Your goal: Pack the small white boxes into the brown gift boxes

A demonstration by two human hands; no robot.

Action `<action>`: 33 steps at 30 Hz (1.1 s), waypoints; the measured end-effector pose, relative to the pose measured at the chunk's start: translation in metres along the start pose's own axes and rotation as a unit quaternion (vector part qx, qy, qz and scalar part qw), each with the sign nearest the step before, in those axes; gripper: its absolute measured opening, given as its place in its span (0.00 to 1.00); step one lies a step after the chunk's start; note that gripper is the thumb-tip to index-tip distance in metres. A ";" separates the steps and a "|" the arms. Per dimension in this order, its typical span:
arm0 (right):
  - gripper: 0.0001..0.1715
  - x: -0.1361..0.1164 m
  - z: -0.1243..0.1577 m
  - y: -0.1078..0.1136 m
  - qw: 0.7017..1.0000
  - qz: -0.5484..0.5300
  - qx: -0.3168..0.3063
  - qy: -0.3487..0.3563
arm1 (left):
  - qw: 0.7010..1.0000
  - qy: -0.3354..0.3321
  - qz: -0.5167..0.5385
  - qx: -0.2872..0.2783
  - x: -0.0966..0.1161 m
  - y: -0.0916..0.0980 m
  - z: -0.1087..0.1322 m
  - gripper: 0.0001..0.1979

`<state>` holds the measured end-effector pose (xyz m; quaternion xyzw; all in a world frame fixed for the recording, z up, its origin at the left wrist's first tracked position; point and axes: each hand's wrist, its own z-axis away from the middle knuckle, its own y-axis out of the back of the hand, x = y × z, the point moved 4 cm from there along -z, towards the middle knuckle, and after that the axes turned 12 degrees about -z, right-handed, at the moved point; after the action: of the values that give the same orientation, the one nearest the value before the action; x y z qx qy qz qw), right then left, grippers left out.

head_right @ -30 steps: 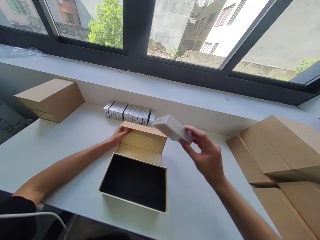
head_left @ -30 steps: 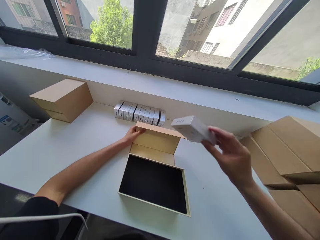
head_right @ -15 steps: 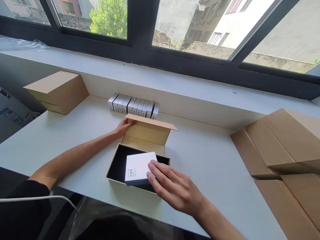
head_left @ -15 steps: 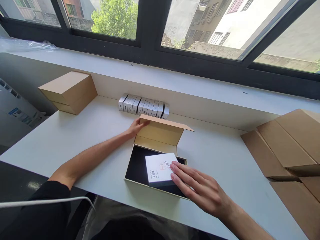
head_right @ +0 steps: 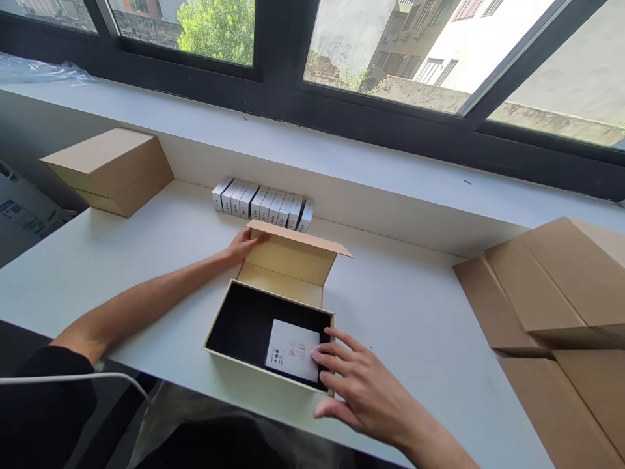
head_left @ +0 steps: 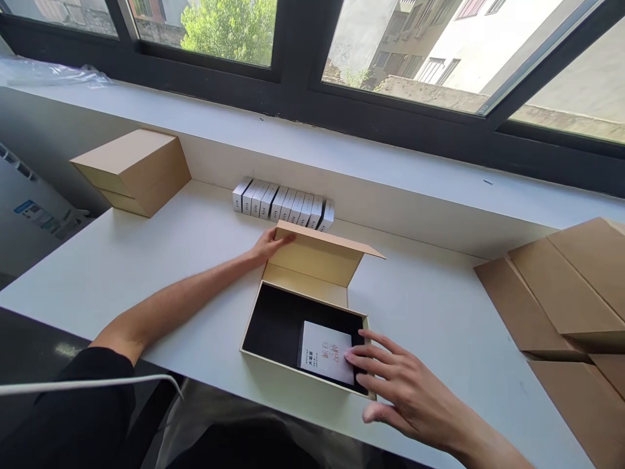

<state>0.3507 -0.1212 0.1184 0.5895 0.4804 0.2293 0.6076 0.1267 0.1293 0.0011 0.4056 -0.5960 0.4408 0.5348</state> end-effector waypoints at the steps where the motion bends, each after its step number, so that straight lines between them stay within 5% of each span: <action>1: 0.32 0.001 0.002 -0.001 0.999 -0.032 -0.002 -0.012 | 1.000 0.002 0.002 0.000 0.000 0.000 0.000 0.32; 5: 0.29 0.002 -0.015 -0.005 0.999 -0.025 0.015 -0.029 | 1.000 0.001 0.005 -0.002 0.002 -0.001 0.003 0.32; 8: 0.35 0.004 -0.042 -0.019 0.998 -0.020 -0.034 -0.048 | 1.000 -0.001 0.001 0.002 0.004 -0.001 0.005 0.32; 11: 0.31 0.004 -0.059 -0.034 0.993 -0.085 -0.066 -0.048 | 1.000 0.006 -0.006 -0.004 0.003 -0.002 0.006 0.34; 14: 0.29 0.004 -0.064 -0.022 0.994 -0.105 -0.008 0.002 | 1.000 0.007 -0.021 -0.014 0.000 -0.003 0.004 0.34; 16: 0.22 0.015 -0.067 0.007 0.988 -0.116 0.100 0.025 | 0.999 0.012 -0.025 -0.022 -0.001 -0.004 0.003 0.33; 18: 0.18 0.046 -0.073 0.047 0.956 -0.139 0.256 -0.037 | 0.999 0.020 -0.021 -0.034 -0.003 -0.005 0.003 0.32; 20: 0.19 0.096 -0.085 0.081 0.892 -0.165 0.380 -0.183 | 0.999 0.024 -0.017 -0.038 -0.003 -0.005 0.003 0.31; 21: 0.18 0.124 -0.095 0.090 0.866 -0.184 0.384 -0.262 | 0.999 0.023 -0.018 -0.036 -0.002 -0.006 0.003 0.31; 23: 0.16 0.179 -0.120 0.090 0.830 -0.253 0.287 -0.407 | 0.999 0.020 -0.022 -0.029 -0.001 -0.006 0.003 0.31; 26: 0.30 0.239 -0.150 0.078 0.800 -0.270 0.223 -0.487 | 0.999 0.010 -0.026 -0.031 0.001 -0.007 0.003 0.32; 29: 0.38 0.268 -0.156 0.062 0.785 -0.277 0.214 -0.512 | 0.999 0.003 -0.024 -0.034 0.000 -0.007 0.001 0.33; 33: 0.32 0.272 -0.129 0.055 0.772 -0.317 0.233 -0.499 | 0.999 0.004 -0.023 -0.047 -0.001 -0.007 -0.003 0.32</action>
<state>0.3742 0.1841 0.1049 0.5588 0.3083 -0.4213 0.6444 0.1346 0.1303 0.0006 0.3920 -0.6040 0.4018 0.5658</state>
